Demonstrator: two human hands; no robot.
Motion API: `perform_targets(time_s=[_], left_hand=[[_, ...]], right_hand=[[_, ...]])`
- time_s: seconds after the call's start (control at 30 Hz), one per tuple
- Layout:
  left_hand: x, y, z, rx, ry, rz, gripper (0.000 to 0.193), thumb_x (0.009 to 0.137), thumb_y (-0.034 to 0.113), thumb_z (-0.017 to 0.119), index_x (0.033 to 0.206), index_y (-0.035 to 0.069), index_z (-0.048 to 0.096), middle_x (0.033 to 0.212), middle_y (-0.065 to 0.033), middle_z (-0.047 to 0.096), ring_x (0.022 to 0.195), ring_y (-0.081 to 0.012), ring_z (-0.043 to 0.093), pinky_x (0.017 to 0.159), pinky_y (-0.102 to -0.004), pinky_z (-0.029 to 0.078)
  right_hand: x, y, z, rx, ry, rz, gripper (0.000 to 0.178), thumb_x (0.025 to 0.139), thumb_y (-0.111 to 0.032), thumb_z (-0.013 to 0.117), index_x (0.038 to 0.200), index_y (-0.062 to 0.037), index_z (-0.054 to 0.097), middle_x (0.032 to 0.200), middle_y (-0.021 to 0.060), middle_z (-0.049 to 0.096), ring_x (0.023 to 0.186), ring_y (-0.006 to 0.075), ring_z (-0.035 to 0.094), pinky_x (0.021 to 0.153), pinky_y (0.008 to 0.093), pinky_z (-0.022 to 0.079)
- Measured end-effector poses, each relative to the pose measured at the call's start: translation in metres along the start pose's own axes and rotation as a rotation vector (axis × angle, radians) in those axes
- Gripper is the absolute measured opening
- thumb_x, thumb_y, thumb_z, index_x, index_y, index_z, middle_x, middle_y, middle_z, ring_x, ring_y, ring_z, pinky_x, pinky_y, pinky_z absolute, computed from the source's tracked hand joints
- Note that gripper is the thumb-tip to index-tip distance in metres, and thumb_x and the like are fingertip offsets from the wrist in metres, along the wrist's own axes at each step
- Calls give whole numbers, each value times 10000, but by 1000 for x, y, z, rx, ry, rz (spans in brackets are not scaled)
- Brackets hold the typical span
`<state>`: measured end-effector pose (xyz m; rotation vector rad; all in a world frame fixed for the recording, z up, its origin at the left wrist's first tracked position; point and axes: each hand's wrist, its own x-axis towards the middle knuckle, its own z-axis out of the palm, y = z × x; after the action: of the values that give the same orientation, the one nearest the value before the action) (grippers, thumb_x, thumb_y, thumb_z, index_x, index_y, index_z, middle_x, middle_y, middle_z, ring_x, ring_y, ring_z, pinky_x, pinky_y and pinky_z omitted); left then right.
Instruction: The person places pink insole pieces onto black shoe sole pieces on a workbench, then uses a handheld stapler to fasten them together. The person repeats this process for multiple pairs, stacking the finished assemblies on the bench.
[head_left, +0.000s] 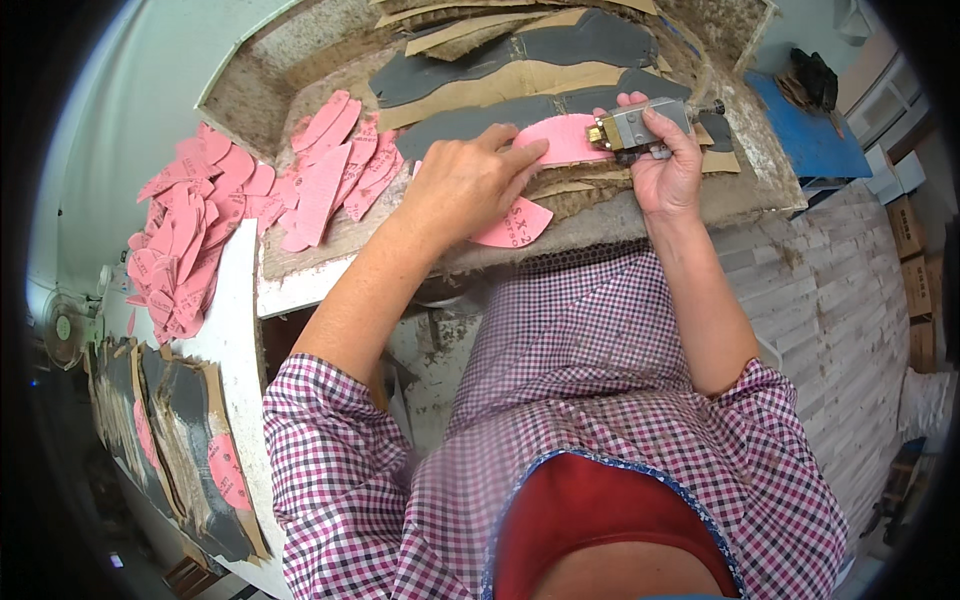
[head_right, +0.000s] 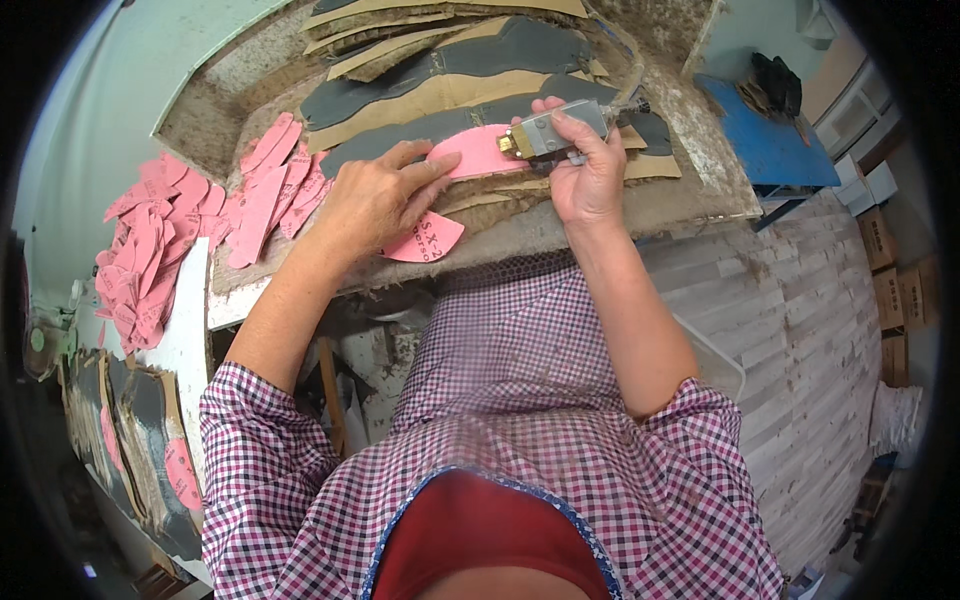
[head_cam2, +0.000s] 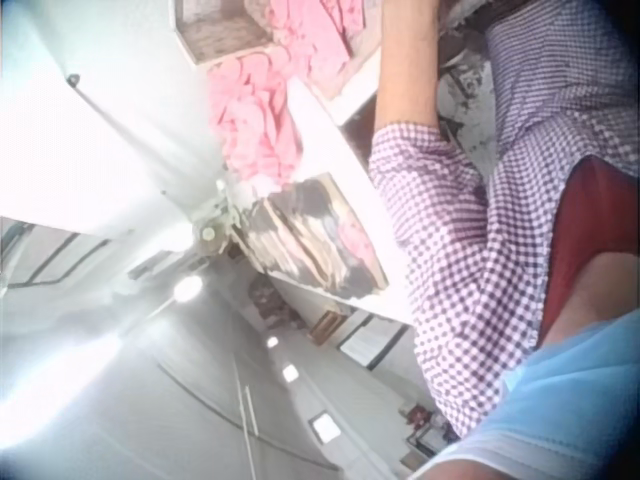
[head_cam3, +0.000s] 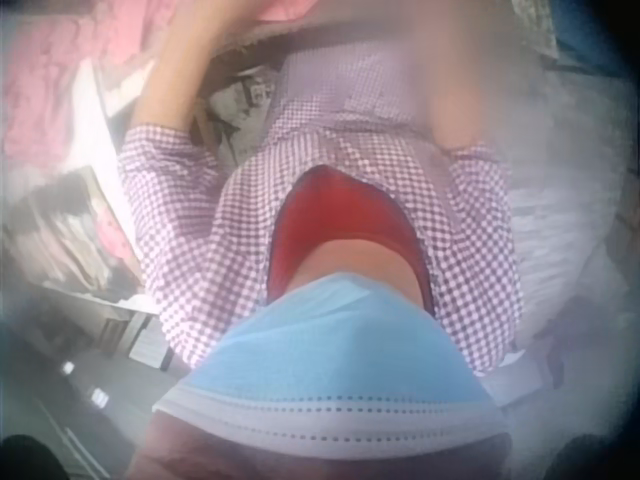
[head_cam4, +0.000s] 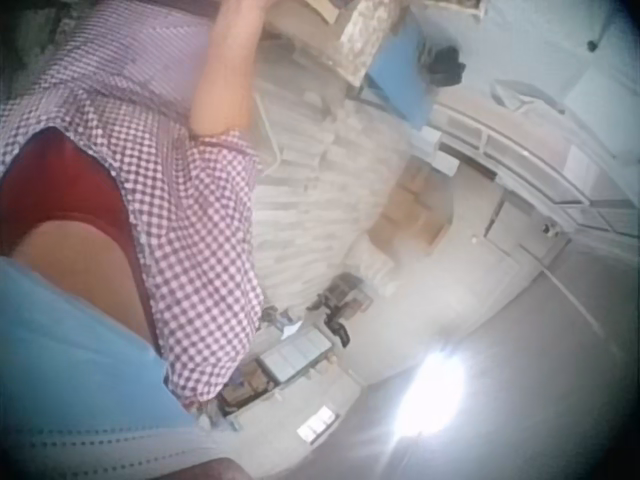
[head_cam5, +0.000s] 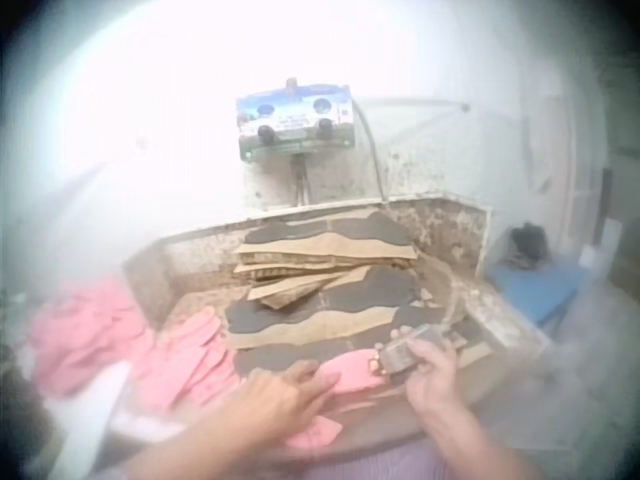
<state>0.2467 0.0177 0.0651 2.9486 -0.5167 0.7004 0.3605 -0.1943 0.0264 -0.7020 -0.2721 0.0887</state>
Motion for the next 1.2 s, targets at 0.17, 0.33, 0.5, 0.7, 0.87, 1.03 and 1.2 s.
perform_targets(time_s=[0.17, 0.33, 0.5, 0.7, 0.87, 1.03, 1.2], left_hand=[[-7, 6, 15, -37, 65, -92, 381, 875, 156, 635, 1222, 309, 671, 1200, -104, 655, 786, -316, 708, 653, -411, 590], [-13, 10, 32, -125, 126, -197, 467, 838, 82, 625, 1239, 319, 658, 1248, -112, 629, 856, -323, 705, 697, -415, 594], [-12, 21, 33, -97, 83, -276, 486, 827, 64, 619, 1244, 313, 653, 1328, -109, 568, 912, -319, 693, 721, -412, 588], [-19, 23, 22, -166, 146, -239, 430, 858, 128, 658, 1264, 268, 641, 1361, -140, 541, 978, -340, 675, 778, -408, 581], [-36, -13, -17, -334, 409, -503, 397, 904, 190, 685, 1272, 55, 618, 1283, -178, 610, 1125, -294, 625, 928, -356, 507], [-41, -46, -22, -735, 102, -881, 440, 892, 189, 715, 1241, -57, 609, 1107, -199, 667, 1057, -199, 624, 907, -319, 489], [-35, -48, -35, -1037, 78, -911, 545, 850, 239, 773, 1243, -91, 590, 868, -33, 618, 667, -62, 532, 557, -209, 414]], right_hand=[[-3, -1, 1, 37, 2, -3, 250, 849, -5, 622, 1089, 40, 568, 1085, 172, 624, 1080, 323, 617, 958, 571, 529], [-6, -1, 5, 40, 24, 3, 269, 835, 19, 622, 1095, 23, 554, 1067, 166, 622, 1069, 309, 617, 934, 564, 547], [-3, -3, 1, 38, -3, 41, 275, 831, 19, 620, 1099, 28, 559, 1077, 173, 618, 1071, 323, 614, 945, 571, 538], [-11, -25, 6, -5, -46, -36, 324, 874, -53, 615, 1155, 88, 538, 1156, 190, 589, 1189, 338, 549, 1051, 644, 427], [-24, -88, 20, -293, -196, -318, 281, 859, 66, 604, 1115, 7, 505, 1088, 196, 634, 1082, 323, 628, 976, 571, 526], [-17, -101, 16, -595, -219, -505, 442, 808, 84, 700, 1156, -29, 451, 1145, 171, 623, 1087, 272, 627, 981, 418, 523], [-20, -80, 21, -721, -265, -542, 417, 817, 39, 721, 1121, -69, 457, 1153, 141, 623, 1054, 218, 626, 922, 369, 549]])
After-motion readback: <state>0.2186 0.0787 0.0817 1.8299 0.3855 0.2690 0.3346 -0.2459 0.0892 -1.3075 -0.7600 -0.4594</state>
